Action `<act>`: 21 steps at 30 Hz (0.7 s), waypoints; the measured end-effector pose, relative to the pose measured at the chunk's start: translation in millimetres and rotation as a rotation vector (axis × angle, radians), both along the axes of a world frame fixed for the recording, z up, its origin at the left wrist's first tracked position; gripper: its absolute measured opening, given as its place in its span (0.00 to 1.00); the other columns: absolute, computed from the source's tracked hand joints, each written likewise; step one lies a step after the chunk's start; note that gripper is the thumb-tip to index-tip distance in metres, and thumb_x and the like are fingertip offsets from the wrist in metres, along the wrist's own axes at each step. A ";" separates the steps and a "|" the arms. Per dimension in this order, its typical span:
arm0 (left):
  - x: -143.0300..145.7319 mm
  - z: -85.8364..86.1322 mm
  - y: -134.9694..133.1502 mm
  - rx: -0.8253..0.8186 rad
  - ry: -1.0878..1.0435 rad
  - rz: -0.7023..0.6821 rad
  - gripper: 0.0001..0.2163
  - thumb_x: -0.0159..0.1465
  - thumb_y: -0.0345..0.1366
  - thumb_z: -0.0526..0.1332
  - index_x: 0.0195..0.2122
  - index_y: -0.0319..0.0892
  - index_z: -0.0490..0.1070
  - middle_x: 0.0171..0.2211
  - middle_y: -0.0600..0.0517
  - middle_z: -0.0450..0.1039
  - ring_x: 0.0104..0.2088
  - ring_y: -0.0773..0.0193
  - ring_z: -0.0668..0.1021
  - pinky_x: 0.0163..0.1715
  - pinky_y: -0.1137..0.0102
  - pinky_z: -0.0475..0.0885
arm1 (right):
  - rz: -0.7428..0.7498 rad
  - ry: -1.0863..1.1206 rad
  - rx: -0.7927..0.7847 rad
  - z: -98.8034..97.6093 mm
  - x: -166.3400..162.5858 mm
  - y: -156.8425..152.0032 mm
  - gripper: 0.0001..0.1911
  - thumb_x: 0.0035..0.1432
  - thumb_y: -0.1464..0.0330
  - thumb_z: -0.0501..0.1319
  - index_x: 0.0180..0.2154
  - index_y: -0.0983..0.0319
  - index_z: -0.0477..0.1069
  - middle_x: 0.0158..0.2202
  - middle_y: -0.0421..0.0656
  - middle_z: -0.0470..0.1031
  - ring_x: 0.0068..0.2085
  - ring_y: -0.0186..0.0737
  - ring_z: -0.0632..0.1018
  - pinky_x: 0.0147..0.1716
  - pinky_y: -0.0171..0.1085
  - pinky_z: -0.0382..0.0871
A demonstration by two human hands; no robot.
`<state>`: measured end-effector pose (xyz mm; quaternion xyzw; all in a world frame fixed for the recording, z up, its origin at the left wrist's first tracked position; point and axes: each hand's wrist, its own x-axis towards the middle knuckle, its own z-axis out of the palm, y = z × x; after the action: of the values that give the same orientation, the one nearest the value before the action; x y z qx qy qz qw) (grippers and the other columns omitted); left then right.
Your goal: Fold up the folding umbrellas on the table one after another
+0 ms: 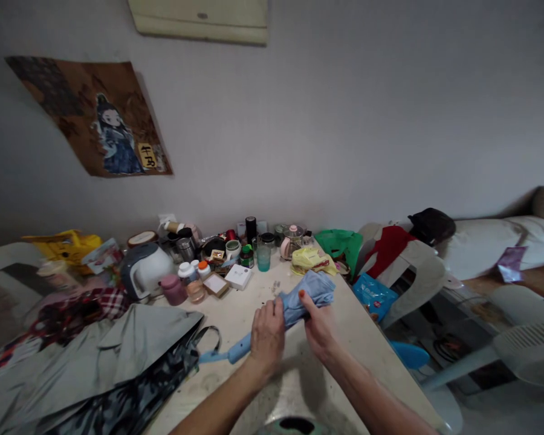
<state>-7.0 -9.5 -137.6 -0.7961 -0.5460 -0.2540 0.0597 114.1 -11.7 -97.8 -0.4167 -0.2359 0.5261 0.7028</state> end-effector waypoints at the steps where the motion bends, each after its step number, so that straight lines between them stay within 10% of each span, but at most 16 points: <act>1: 3.3 -0.8 -2.6 -0.035 -0.004 -0.030 0.23 0.56 0.19 0.54 0.53 0.36 0.61 0.41 0.42 0.73 0.40 0.54 0.77 0.42 0.59 0.70 | -0.059 0.053 -0.023 4.0 -3.8 2.2 0.21 0.34 0.64 0.74 0.32 0.62 0.70 0.32 0.41 0.77 0.32 0.39 0.76 0.37 0.40 0.71; 11: -10.3 33.3 0.8 -1.461 -1.115 -0.854 0.22 0.42 0.39 0.68 0.37 0.38 0.64 0.22 0.53 0.72 0.20 0.65 0.74 0.21 0.71 0.69 | 0.299 0.089 -0.027 24.5 7.9 -3.6 0.20 0.31 0.64 0.73 0.30 0.65 0.74 0.26 0.42 0.75 0.26 0.37 0.73 0.27 0.36 0.70; 17: 0.0 26.0 -5.8 -1.494 -1.319 -0.697 0.19 0.41 0.33 0.69 0.34 0.37 0.66 0.17 0.57 0.67 0.13 0.70 0.69 0.13 0.76 0.64 | 0.248 -0.134 0.108 18.9 13.9 -5.1 0.22 0.34 0.63 0.73 0.35 0.62 0.75 0.35 0.46 0.77 0.33 0.41 0.75 0.35 0.39 0.71; 21: -2.3 34.9 -6.2 -1.670 -1.364 -0.862 0.21 0.43 0.34 0.68 0.37 0.33 0.68 0.19 0.54 0.69 0.14 0.71 0.70 0.15 0.75 0.64 | 0.744 -0.002 0.164 0.8 25.6 -9.6 0.51 0.19 0.54 0.75 0.51 0.62 0.71 0.50 0.54 0.73 0.46 0.55 0.76 0.46 0.50 0.69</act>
<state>-9.4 -15.7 -102.7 -0.4056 -0.1461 -0.1903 -0.8820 139.7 -21.3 -97.0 -0.2455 -0.4131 0.7242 0.4946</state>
